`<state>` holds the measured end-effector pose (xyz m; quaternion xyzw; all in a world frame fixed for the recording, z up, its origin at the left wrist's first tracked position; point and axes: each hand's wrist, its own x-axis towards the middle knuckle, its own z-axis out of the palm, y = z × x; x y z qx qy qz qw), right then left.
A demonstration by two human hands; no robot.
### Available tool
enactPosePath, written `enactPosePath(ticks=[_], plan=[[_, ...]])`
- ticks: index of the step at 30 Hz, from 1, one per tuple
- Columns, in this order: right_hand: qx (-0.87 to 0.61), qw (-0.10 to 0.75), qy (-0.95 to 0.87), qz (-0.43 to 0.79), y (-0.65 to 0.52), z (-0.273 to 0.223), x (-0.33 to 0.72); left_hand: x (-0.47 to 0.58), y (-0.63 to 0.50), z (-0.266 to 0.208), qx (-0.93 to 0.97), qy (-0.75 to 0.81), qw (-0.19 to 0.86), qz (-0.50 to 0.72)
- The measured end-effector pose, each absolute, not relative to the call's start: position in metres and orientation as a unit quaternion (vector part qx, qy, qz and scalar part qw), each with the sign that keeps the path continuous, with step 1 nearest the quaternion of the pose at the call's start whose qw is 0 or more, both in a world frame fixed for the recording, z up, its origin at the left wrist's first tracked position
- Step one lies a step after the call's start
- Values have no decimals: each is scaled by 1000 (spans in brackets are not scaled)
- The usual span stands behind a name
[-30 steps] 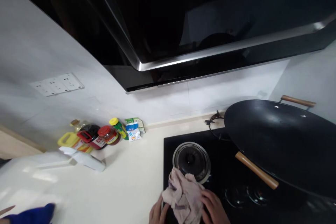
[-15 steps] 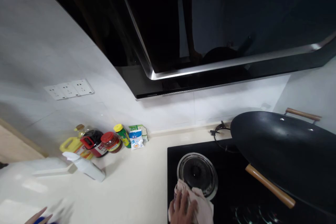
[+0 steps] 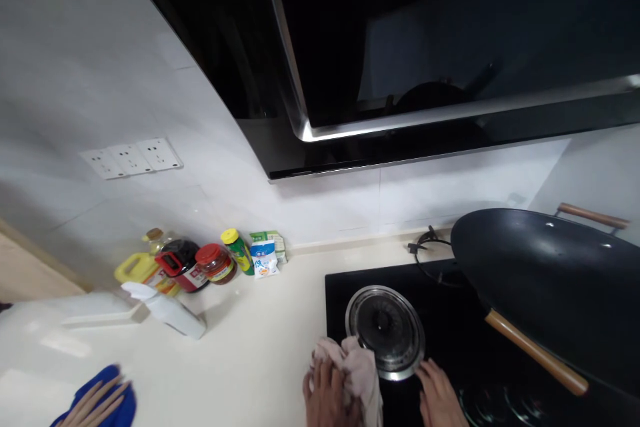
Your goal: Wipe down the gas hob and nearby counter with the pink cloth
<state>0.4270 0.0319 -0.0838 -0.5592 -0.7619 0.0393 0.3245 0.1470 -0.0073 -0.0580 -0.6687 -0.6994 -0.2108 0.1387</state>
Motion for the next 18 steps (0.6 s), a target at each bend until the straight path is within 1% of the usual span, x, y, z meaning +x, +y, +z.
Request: enactPosePath(ticks=[5,9,13,18], plan=[[-640,251,-726,8,87,-90,445,150,21,-35,-680,-681,162,-219],[-647,220,-730,-9,94,-88,448,157,44,-29,-690,-687,100,-204],[-647,211,-733,-23,90,-83,447,156,74,-10,-677,-711,25,-190],[-652,193,-733,-20,87,-74,447,158,111,10,-656,-732,4,-185]])
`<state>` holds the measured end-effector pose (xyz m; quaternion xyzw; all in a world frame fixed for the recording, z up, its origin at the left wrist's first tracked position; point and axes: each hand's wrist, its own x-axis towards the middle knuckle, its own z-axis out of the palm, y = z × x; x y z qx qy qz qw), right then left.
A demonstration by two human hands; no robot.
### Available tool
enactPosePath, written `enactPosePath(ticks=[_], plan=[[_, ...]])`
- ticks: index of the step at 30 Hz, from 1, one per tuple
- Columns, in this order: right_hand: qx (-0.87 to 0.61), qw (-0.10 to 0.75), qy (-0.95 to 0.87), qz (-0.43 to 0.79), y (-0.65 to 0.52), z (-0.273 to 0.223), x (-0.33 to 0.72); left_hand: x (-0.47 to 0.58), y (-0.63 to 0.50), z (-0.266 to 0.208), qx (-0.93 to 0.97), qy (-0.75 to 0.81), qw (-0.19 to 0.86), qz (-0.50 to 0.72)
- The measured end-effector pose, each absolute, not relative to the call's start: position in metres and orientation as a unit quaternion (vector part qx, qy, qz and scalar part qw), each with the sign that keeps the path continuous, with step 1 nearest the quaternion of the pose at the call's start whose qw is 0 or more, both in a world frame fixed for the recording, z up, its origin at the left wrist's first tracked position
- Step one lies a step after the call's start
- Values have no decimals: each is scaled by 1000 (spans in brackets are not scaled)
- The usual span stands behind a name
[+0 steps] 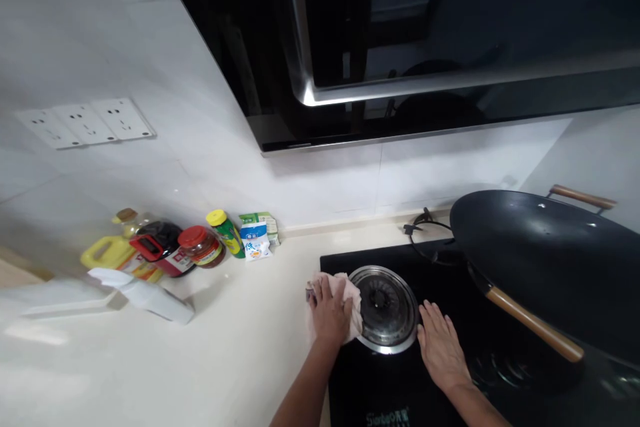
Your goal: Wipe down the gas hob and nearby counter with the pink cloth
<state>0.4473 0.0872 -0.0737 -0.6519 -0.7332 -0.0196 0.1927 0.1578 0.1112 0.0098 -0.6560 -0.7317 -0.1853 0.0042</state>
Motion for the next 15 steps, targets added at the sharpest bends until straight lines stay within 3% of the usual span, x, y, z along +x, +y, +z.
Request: enactPosePath(ticks=[5,11,15], plan=[[-658,190,-729,-14,86,-68,446,159,83,1,-672,-719,8,-176],[-661,184,-727,-8,87,-69,441,146,39,-20,-717,-663,111,-185],[-662,189,-725,4,88,-69,440,150,88,3,-685,-714,33,-144]])
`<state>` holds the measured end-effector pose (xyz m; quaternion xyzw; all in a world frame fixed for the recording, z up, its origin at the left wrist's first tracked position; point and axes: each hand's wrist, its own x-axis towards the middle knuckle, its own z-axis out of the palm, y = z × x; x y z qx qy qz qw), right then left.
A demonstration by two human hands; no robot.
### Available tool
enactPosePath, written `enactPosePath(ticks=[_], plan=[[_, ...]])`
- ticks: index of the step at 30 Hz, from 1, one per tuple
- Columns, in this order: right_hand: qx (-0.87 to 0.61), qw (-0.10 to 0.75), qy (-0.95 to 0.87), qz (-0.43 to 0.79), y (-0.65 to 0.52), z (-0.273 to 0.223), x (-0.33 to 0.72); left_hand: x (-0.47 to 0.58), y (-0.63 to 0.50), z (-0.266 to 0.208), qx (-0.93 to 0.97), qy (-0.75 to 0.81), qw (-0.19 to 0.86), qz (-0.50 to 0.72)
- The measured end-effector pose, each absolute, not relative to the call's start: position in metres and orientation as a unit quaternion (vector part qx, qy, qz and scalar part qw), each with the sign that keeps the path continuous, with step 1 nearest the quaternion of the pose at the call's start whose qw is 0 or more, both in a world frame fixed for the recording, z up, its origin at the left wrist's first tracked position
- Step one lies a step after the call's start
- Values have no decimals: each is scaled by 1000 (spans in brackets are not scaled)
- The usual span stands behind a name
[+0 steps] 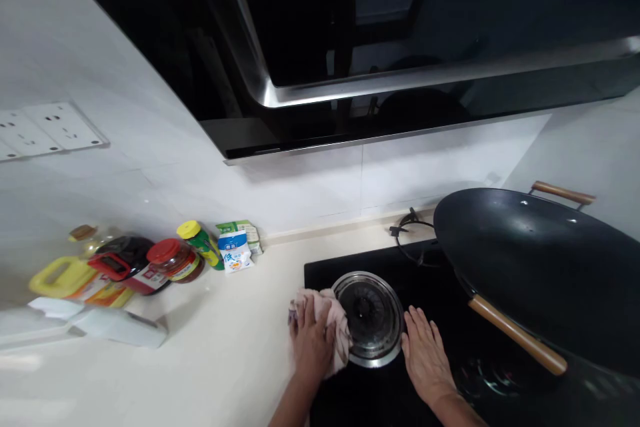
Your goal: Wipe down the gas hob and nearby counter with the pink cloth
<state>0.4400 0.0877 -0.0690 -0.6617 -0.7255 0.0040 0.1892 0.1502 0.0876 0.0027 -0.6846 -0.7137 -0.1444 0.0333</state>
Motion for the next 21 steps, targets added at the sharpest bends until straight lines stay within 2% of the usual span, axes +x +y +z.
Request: enactPosePath(ticks=[4,11,16,21], plan=[[-659,187,-728,19,87,-63,439,156,164,28,-679,-726,-40,-106],[-661,180,-728,14,86,-58,439,191,252,25,-690,-712,-94,-89],[-662,175,-729,8,87,-58,441,208,261,24,-700,-702,-89,-97],[-663,177,-727,4,87,-60,439,177,227,27,-706,-699,-55,-97]])
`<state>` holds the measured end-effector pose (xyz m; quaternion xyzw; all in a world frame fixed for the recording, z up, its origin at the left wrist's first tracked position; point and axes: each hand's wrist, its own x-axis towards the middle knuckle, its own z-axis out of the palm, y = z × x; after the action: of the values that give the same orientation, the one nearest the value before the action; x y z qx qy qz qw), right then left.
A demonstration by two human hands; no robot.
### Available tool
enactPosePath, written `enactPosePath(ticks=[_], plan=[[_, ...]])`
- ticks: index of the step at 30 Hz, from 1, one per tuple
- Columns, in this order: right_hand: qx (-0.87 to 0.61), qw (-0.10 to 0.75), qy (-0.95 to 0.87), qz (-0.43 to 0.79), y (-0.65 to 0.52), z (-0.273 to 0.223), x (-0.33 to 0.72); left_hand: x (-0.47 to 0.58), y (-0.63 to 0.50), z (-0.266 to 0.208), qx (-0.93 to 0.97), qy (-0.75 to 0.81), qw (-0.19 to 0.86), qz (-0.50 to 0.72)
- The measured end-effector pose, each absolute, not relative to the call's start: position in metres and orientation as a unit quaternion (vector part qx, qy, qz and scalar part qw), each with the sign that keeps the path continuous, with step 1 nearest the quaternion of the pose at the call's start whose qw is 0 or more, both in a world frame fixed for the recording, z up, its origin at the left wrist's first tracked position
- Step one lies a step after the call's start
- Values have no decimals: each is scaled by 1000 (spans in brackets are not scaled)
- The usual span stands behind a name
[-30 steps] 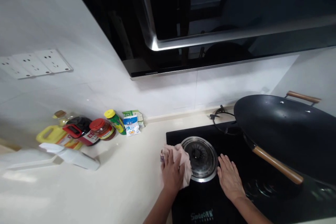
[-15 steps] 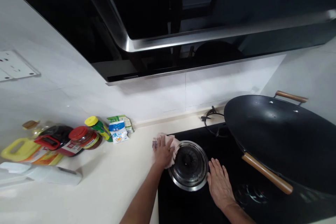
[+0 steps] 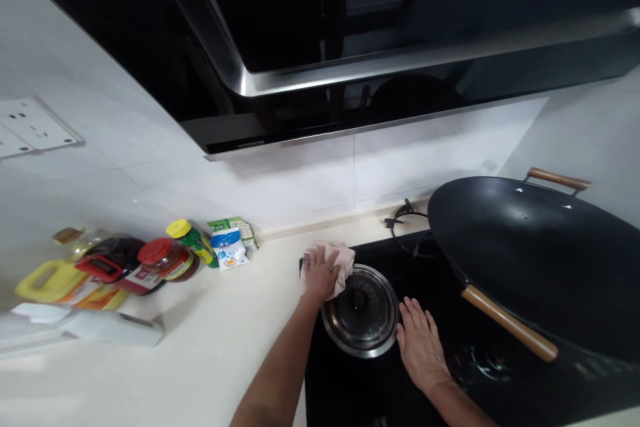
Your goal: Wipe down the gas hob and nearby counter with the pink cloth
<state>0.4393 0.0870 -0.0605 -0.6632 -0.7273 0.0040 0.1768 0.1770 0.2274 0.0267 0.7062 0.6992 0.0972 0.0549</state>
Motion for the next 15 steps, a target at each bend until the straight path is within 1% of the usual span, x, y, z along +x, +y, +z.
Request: enactPosePath(ticks=[4,7,8,11,13,15], plan=[[-667,165,-726,10,88,-59,437,154,180,30,695,711,16,103],[-669,161,-725,14,89,-57,436,148,129,22,692,713,-13,109],[-670,162,-724,15,89,-57,435,147,109,16,693,712,-26,113],[-669,172,-723,17,89,-60,435,148,48,-12,721,662,-136,152],[-668,171,-724,11,89,-61,435,148,18,-31,743,627,-169,160],[-669,165,-724,3,89,-62,435,148,6,-43,751,613,-178,169]])
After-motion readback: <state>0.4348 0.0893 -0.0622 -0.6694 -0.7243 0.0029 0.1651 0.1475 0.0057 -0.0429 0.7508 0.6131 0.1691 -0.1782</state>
